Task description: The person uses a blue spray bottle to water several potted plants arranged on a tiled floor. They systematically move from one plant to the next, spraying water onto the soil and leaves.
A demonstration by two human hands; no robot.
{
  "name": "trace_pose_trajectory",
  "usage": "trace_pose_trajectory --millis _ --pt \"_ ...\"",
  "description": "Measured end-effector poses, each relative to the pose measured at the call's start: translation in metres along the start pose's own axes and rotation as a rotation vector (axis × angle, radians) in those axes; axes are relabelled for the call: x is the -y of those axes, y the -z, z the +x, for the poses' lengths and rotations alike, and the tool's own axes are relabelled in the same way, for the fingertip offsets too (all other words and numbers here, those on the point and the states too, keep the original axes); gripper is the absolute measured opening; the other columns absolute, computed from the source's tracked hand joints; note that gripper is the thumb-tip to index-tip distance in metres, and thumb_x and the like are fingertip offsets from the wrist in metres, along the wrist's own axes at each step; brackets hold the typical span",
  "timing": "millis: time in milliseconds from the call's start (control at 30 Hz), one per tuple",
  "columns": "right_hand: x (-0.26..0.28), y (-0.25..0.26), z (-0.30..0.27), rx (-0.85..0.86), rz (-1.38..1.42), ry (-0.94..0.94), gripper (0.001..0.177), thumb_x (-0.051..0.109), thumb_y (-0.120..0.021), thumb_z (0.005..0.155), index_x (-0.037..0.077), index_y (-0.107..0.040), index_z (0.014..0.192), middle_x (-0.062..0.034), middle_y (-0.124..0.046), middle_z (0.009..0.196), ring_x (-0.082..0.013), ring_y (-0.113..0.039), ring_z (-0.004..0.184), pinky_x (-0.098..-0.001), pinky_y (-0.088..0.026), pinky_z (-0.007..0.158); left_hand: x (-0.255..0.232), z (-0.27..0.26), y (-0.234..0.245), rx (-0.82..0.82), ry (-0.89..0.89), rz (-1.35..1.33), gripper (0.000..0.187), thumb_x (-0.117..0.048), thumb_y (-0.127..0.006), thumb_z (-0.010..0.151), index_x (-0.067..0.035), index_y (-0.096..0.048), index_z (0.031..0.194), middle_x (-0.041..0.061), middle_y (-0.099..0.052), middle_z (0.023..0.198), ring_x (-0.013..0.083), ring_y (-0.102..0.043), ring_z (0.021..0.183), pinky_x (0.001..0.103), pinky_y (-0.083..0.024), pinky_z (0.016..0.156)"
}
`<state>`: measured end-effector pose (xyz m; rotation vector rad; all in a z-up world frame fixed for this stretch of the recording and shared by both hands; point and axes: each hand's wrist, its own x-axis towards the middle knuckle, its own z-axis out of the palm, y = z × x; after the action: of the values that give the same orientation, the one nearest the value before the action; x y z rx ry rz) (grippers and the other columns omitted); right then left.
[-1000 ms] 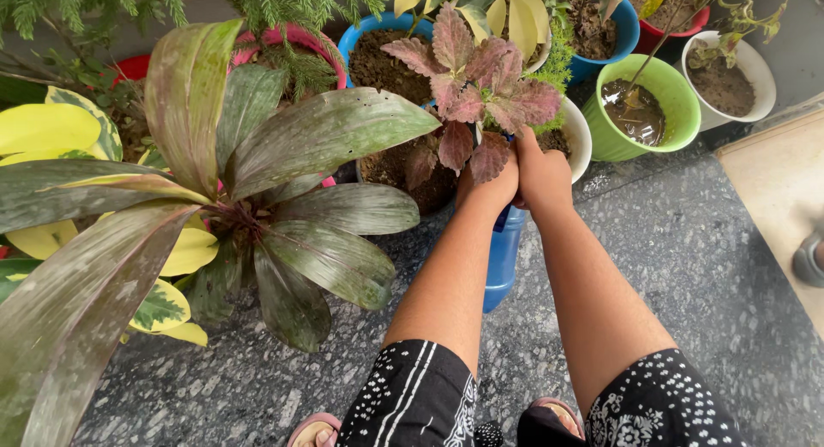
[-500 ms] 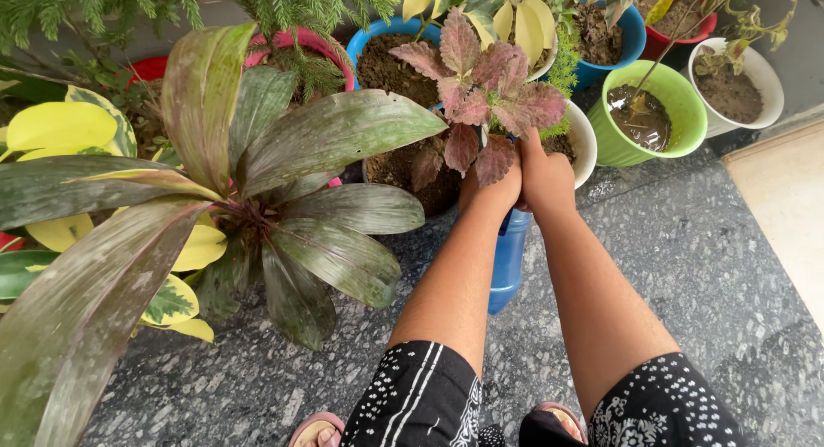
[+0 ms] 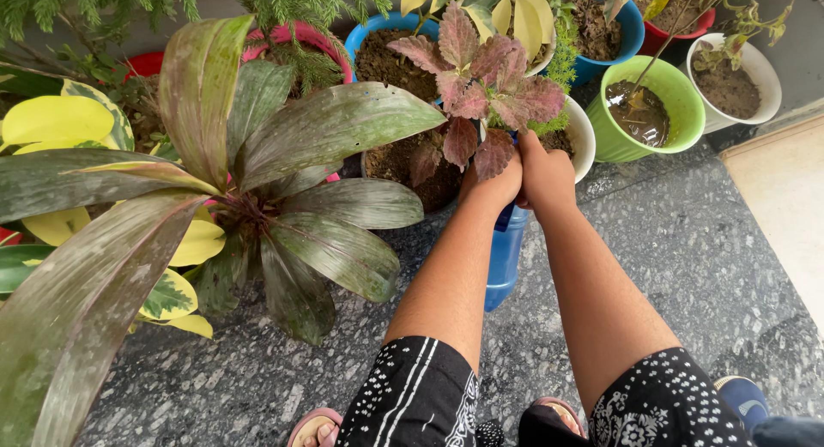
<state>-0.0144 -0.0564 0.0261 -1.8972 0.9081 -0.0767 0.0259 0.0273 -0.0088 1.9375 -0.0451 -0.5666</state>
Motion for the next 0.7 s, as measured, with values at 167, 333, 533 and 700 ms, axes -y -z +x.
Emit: trace_pose_trajectory --millis 167,333,533,700 --pt "0.000 -0.004 0.006 -0.026 -0.041 0.018 0.078 0.065 -0.058 0.090 -0.012 -0.069 0.085 -0.0193 -0.070 0.075 -0.0268 -0.069 0.056 -0.0381 -0.056 0.054 -0.002 -0.002 0.003 0.007 0.045 0.051 0.058 -0.051 -0.037 0.099 -0.007 -0.065 0.124 0.019 -0.069 0.126 0.0375 -0.068 0.113 0.050 -0.053 0.093" --pt "0.002 -0.001 0.002 -0.011 -0.012 0.036 0.074 0.064 -0.061 0.088 -0.010 -0.068 0.084 -0.0187 -0.070 0.075 -0.0278 -0.067 0.054 -0.0404 -0.055 0.051 0.001 0.000 0.003 -0.028 -0.031 0.045 0.057 -0.049 -0.037 0.100 -0.007 -0.065 0.125 0.020 -0.070 0.125 0.0386 -0.068 0.113 0.050 -0.054 0.093" --pt "0.012 0.003 -0.010 0.093 0.069 -0.016 0.077 0.063 -0.060 0.090 -0.013 -0.065 0.083 -0.0219 -0.063 0.069 -0.0317 -0.061 0.050 -0.0431 -0.051 0.045 -0.019 -0.035 0.023 -0.026 0.064 -0.064 0.065 -0.060 -0.037 0.095 -0.012 -0.059 0.133 0.018 -0.069 0.126 0.0354 -0.068 0.116 0.046 -0.052 0.096" --pt "0.029 0.012 -0.024 0.156 0.000 -0.157 0.085 0.078 -0.048 0.085 -0.002 -0.066 0.108 -0.0179 -0.069 0.096 -0.0319 -0.068 0.076 -0.0456 -0.057 0.059 -0.034 -0.068 0.028 -0.119 0.078 -0.012 0.074 -0.064 -0.029 0.094 -0.012 -0.056 0.140 0.025 -0.064 0.130 0.0420 -0.062 0.120 0.048 -0.048 0.102"
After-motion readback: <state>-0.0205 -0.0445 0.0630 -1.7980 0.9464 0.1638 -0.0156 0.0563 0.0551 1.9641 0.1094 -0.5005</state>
